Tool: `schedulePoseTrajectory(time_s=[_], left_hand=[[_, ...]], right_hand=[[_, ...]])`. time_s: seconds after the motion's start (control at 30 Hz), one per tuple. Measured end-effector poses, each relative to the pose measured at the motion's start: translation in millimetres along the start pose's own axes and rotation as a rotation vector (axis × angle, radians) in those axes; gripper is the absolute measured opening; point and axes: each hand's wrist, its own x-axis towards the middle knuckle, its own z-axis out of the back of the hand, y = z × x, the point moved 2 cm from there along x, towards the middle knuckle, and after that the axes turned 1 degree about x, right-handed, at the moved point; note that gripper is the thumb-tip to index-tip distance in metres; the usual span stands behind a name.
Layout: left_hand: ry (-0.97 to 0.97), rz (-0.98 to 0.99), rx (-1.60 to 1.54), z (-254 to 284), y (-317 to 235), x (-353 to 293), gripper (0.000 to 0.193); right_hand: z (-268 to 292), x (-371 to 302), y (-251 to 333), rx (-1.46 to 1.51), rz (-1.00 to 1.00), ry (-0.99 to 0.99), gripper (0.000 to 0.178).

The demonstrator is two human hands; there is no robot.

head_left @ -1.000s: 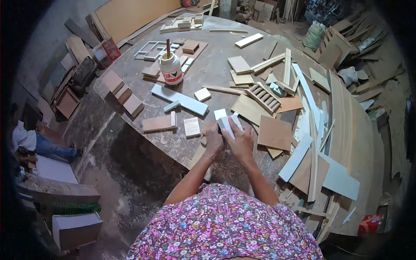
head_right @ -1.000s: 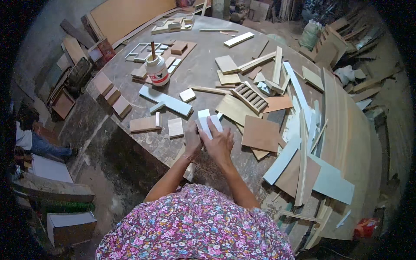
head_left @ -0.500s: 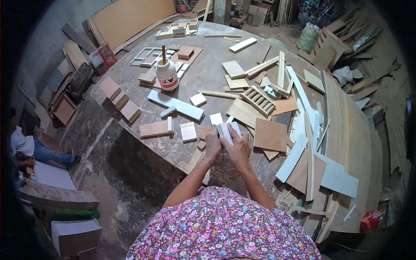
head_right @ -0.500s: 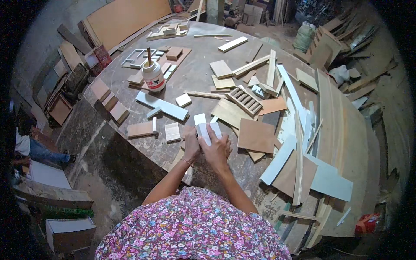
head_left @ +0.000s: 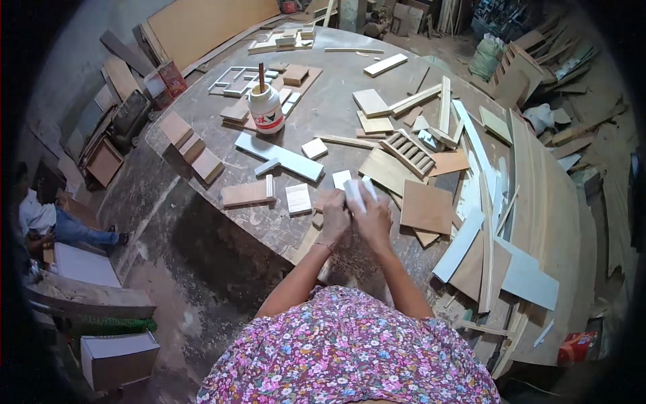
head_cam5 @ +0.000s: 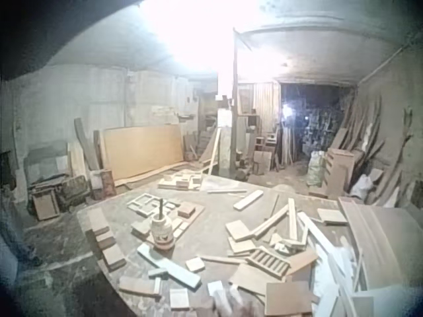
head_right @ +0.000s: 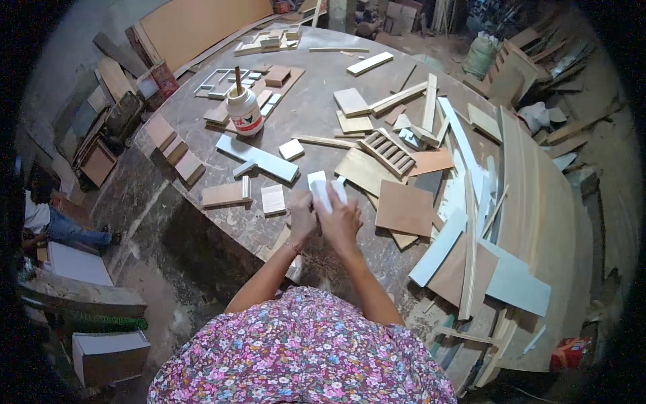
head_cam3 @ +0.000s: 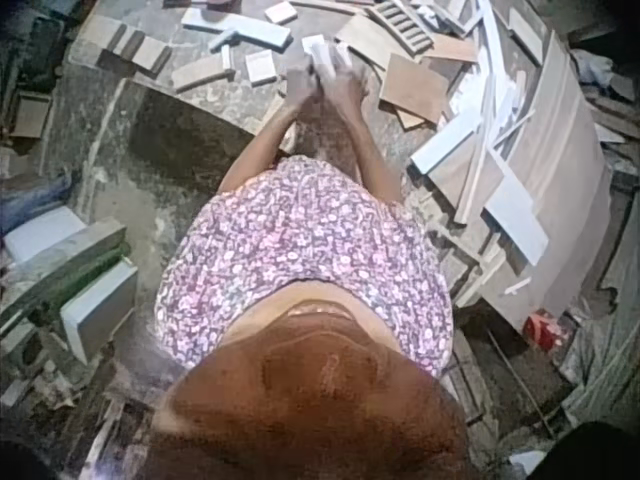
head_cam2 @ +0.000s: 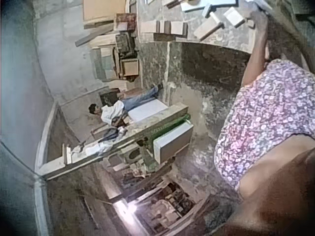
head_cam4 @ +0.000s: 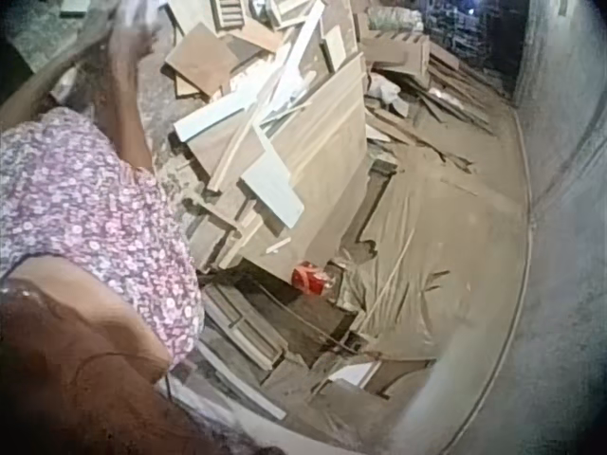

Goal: The person assembles small wooden components on a workbench. They pick up pieces, align them, and apply glue to the edges using a brush before joining them together. The person handles multiple small wooden parts, stacking some and preparing others for assembly.

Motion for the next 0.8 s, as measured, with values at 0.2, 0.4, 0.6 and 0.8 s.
schedulePoseTrajectory(time_s=[0.2,0.4,0.6,0.8], left_hand=[[-0.025,-0.042,-0.053,-10.4,-10.4,2.5,0.008],[-0.078,-0.020,-0.047,-3.1,-0.3,2.1,0.020],[0.036,0.009,-0.100,-11.4,-16.8,-1.3,0.012],[-0.057,-0.064,-0.047,-0.4,-1.7,-0.1,0.010]], right_hand=[[5.8,23.3,-4.3,0.002,0.003,-0.017,0.055],[3.7,-8.3,2.9,-0.023,-0.010,0.003,0.055],[9.4,33.8,-4.6,-0.121,-0.033,-0.076,0.053],[2.0,-9.1,-1.4,-0.124,0.052,-0.079,0.054]])
